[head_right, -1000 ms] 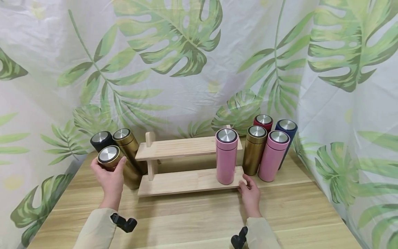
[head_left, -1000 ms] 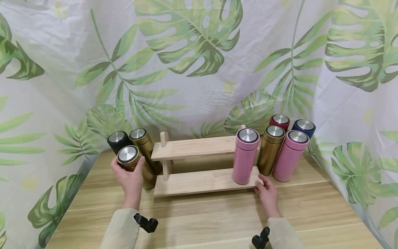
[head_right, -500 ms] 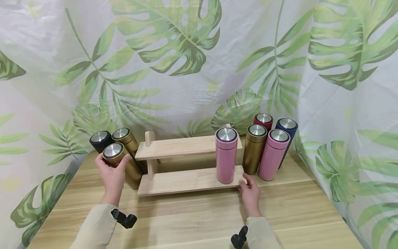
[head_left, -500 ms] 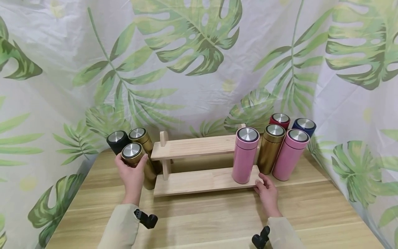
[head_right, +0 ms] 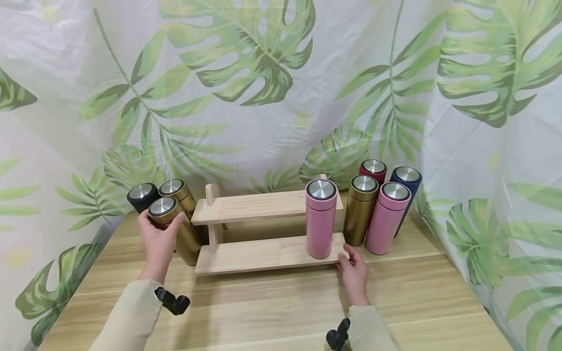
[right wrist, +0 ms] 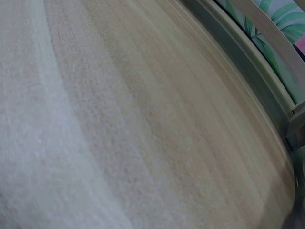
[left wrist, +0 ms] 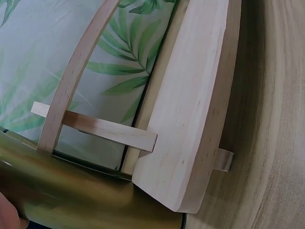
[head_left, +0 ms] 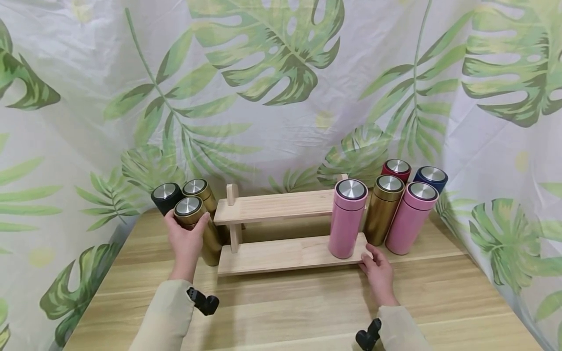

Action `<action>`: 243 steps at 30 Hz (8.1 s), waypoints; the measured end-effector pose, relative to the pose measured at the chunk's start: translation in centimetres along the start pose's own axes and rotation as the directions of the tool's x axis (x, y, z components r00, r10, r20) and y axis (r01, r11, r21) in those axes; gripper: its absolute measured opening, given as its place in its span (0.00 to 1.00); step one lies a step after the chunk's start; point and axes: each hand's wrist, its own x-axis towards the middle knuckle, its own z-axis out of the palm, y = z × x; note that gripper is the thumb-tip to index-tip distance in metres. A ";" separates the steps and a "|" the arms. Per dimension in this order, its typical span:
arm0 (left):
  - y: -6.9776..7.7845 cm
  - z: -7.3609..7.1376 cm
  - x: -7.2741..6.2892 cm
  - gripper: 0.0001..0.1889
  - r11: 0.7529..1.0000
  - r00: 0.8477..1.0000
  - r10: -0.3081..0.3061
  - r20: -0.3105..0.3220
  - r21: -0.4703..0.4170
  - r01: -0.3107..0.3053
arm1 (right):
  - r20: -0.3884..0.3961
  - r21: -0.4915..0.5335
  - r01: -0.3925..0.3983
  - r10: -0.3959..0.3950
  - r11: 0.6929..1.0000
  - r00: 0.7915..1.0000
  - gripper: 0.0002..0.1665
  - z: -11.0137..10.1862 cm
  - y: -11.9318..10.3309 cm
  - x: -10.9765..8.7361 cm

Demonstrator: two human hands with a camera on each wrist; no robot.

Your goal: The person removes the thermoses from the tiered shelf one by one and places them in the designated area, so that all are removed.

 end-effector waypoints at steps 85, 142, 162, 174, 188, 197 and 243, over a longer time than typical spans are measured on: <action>12.1 18.8 -14.6 0.35 0.970 0.691 0.096 0.716 -0.224 0.097 | 0.014 0.008 -0.003 0.003 1.000 1.000 0.25 0.0 -0.5 -0.2; 9.4 17.1 -14.9 0.36 0.956 0.750 0.207 0.628 -0.292 -0.020 | -0.021 0.019 -0.004 0.005 1.000 1.000 0.24 0.1 -0.1 0.0; 12.2 10.5 -13.8 0.34 0.908 0.743 0.408 0.531 -0.325 -0.266 | 0.011 -0.007 -0.002 0.002 1.000 1.000 0.26 -0.1 -0.2 0.2; 9.7 7.1 -11.7 0.35 0.813 0.760 0.561 0.330 -0.394 -0.429 | 0.055 -0.039 -0.009 0.011 0.999 0.998 0.26 -0.2 -0.3 -0.1; 8.8 0.8 -9.7 0.33 0.747 0.817 0.576 0.016 -0.415 -0.519 | 0.045 -0.031 -0.019 0.021 0.999 0.999 0.26 -0.2 -0.1 0.0; 8.2 -3.1 -7.9 0.33 0.768 0.827 0.517 -0.220 -0.307 -0.562 | 0.050 -0.049 -0.012 0.015 0.999 0.999 0.26 -0.4 -0.4 0.1; -0.7 -5.4 -1.7 0.40 0.958 0.943 -0.072 -0.325 -0.286 -0.026 | 0.040 0.051 0.084 -0.086 0.995 0.995 0.26 -0.4 0.5 -0.1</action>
